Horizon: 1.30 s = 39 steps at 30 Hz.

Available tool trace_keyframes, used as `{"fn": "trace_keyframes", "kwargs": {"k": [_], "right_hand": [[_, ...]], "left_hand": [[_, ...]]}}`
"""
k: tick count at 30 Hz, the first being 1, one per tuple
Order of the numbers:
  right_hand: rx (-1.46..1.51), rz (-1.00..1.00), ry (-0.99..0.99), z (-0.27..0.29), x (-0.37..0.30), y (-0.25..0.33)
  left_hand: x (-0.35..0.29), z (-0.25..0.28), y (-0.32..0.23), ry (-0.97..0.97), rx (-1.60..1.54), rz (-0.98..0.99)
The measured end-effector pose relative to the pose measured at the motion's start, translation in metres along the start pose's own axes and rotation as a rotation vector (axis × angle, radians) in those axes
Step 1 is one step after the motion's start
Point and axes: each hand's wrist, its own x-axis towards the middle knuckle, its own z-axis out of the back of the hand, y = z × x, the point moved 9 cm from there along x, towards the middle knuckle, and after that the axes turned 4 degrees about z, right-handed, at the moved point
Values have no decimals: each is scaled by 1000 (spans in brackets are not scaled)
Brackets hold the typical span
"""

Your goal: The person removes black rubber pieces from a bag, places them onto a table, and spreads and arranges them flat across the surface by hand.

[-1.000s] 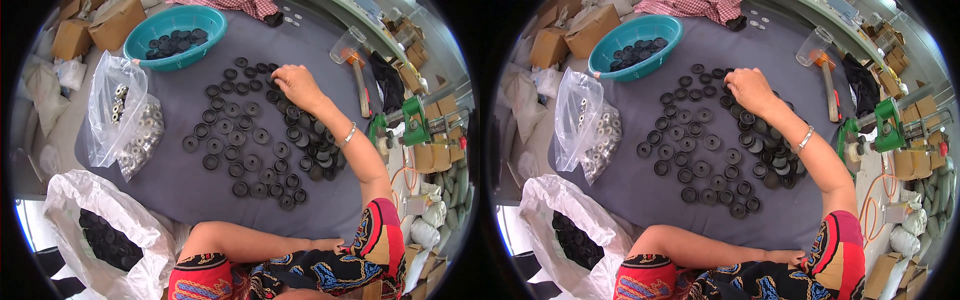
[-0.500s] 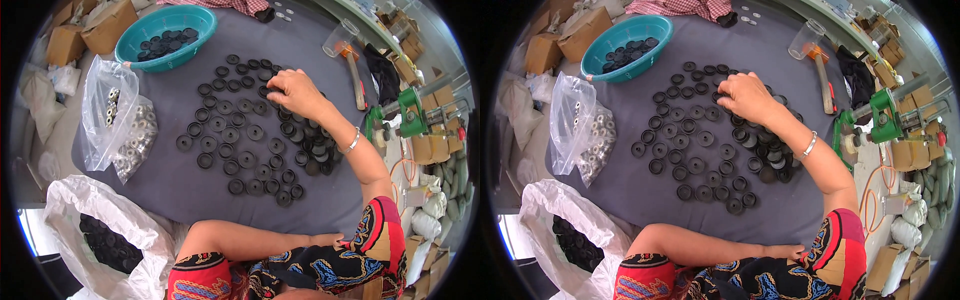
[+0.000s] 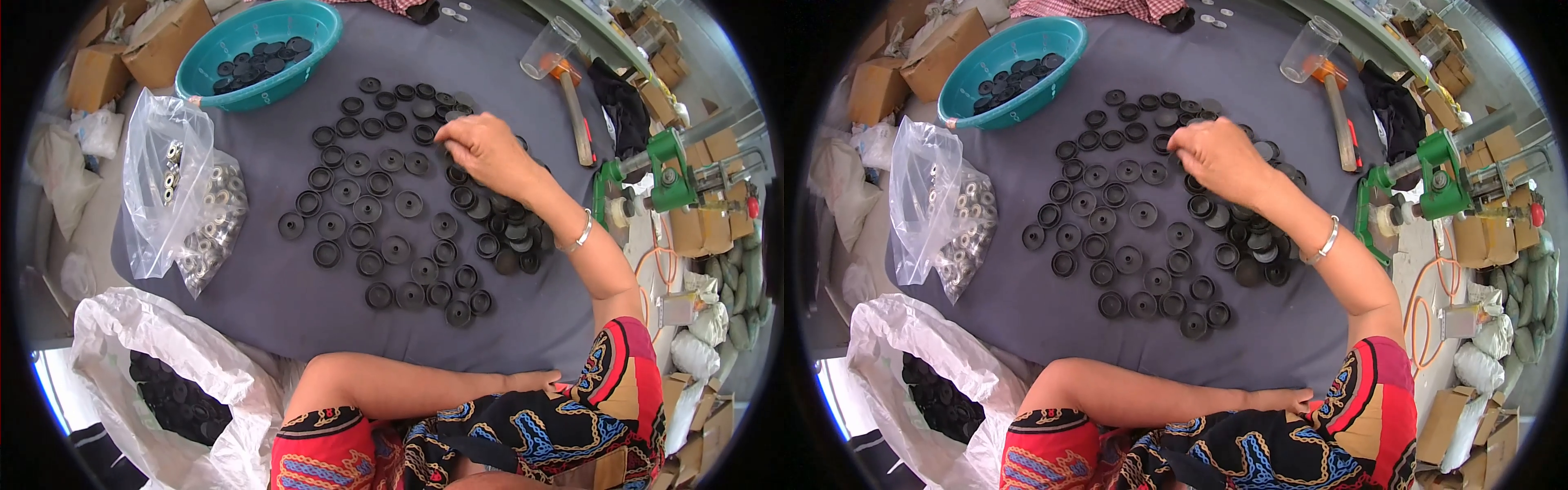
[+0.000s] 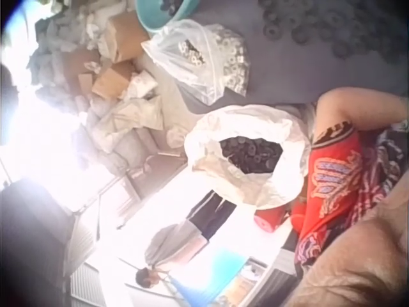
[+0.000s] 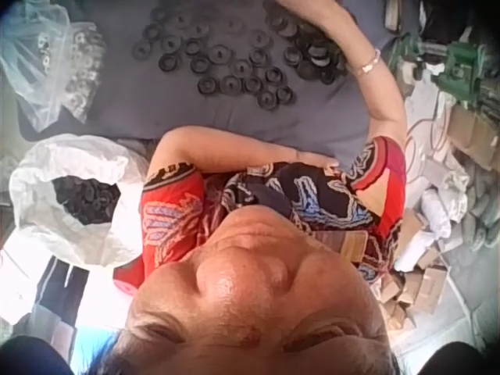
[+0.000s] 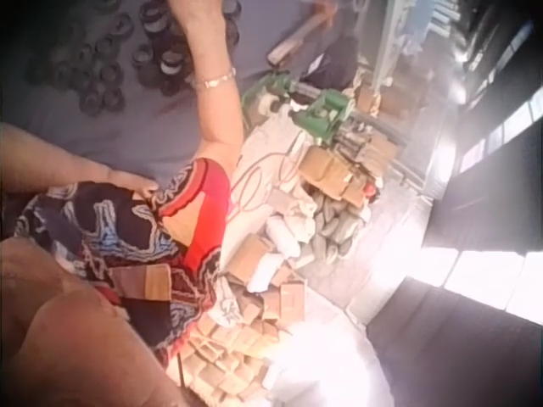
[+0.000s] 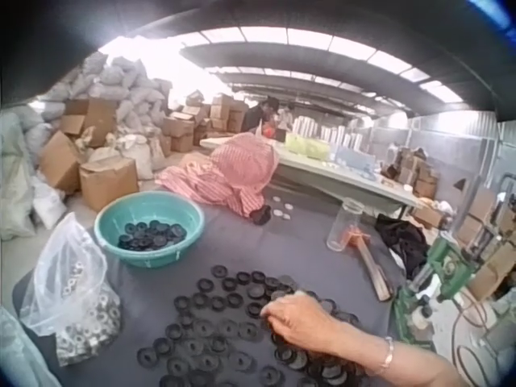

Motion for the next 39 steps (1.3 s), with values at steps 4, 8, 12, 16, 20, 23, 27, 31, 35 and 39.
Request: {"fn": "trace_keyframes", "kwargs": {"k": [4, 8, 12, 16, 20, 23, 27, 31, 35, 39], "right_hand": [[174, 84, 106, -17, -7, 34], [39, -96, 74, 3, -11, 1], [-15, -40, 170, -17, -27, 2], [112, -109, 81, -11, -26, -15], [-69, -114, -125, 11, -5, -31], [-102, -167, 30, -10, 4, -50], [-42, -191, 161, -27, 14, -68], [242, -329, 16, -10, 15, -95], [562, -614, -28, -18, -2, -148], [637, -695, -102, -29, -9, -168]], "left_hand": [[0, -3, 9, 45, -91, 36], [-8, 0, -6, -15, 22, 60], [-8, 2, -6, -14, 130, 102], [-2, 3, 12, -18, 71, -24], [3, 9, 12, 26, 105, -197], [5, 8, 18, -77, 61, -61], [-8, -3, -7, 41, -63, 36], [-4, -32, 20, 300, -938, 304], [33, 15, 81, -112, 225, -292], [39, -8, 91, 251, -699, -27]]}}
